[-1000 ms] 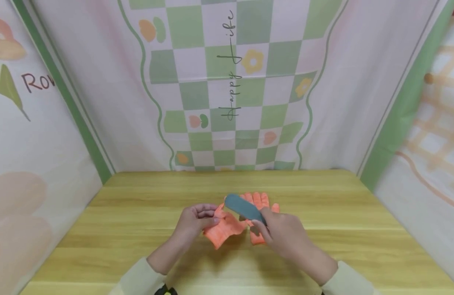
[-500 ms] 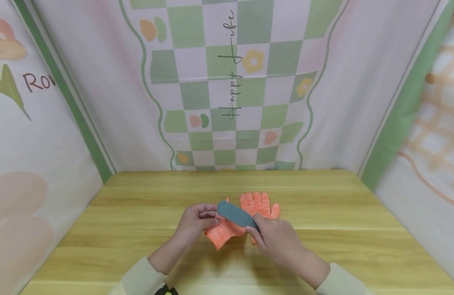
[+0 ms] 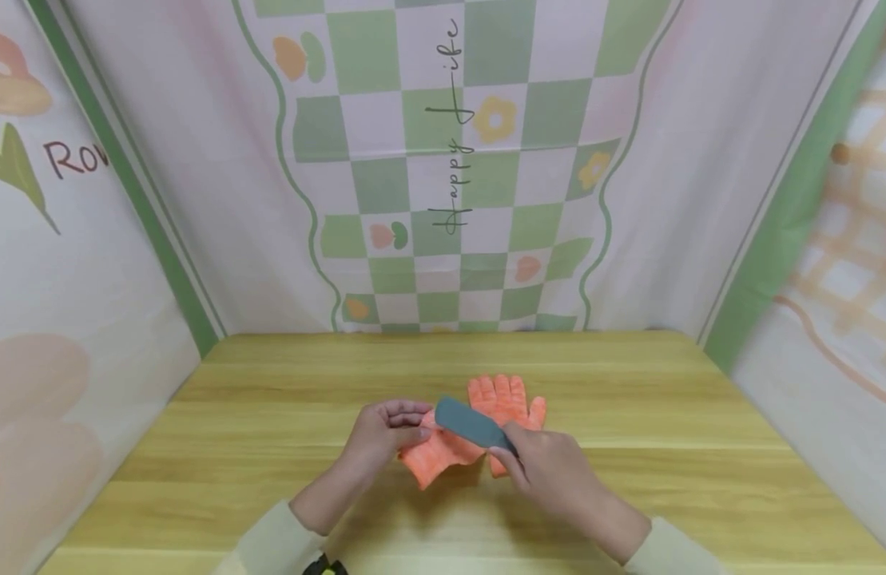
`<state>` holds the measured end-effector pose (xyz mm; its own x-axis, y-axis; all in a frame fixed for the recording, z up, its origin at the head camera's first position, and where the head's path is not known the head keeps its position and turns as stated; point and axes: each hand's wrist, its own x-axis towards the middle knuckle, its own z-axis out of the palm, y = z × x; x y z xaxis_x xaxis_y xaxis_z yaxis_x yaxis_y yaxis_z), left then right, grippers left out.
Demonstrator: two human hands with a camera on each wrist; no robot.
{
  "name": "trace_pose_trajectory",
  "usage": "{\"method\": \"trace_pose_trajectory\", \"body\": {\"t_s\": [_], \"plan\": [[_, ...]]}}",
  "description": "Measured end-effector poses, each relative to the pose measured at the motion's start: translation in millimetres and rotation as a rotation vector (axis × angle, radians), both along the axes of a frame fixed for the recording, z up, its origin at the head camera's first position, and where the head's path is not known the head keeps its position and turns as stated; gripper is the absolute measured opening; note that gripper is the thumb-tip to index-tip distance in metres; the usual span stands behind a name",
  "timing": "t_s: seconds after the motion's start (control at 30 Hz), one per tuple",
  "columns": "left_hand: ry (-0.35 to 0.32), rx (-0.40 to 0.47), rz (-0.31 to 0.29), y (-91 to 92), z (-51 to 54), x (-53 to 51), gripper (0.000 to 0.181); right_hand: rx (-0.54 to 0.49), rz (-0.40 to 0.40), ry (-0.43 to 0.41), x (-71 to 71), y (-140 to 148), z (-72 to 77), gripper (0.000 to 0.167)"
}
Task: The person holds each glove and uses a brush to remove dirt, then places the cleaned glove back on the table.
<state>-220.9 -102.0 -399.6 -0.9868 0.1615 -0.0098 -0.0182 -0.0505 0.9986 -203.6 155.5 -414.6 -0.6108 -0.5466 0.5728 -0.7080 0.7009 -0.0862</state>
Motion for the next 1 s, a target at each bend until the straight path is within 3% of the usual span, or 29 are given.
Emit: {"method": "trace_pose_trajectory", "body": {"t_s": [0.27, 0.47, 0.7, 1.0], "plan": [[0.021, -0.008, 0.014, -5.5, 1.4, -2.8, 0.031, 0.037, -0.141, 0.009, -2.2, 16, 2.5, 0.027], [0.030, -0.009, -0.037, -2.9, -0.4, -3.5, 0.031, 0.004, -0.106, -0.007, -0.9, 7, 11.6, 0.025], [0.000, 0.001, -0.043, -1.4, -0.5, -2.4, 0.030, -0.010, -0.029, -0.019, 5.9, -4, 13.3, 0.028], [0.011, 0.013, -0.053, -1.4, -2.6, -2.5, 0.032, -0.037, -0.067, -0.079, 6.1, -4, 8.7, 0.028]]}}
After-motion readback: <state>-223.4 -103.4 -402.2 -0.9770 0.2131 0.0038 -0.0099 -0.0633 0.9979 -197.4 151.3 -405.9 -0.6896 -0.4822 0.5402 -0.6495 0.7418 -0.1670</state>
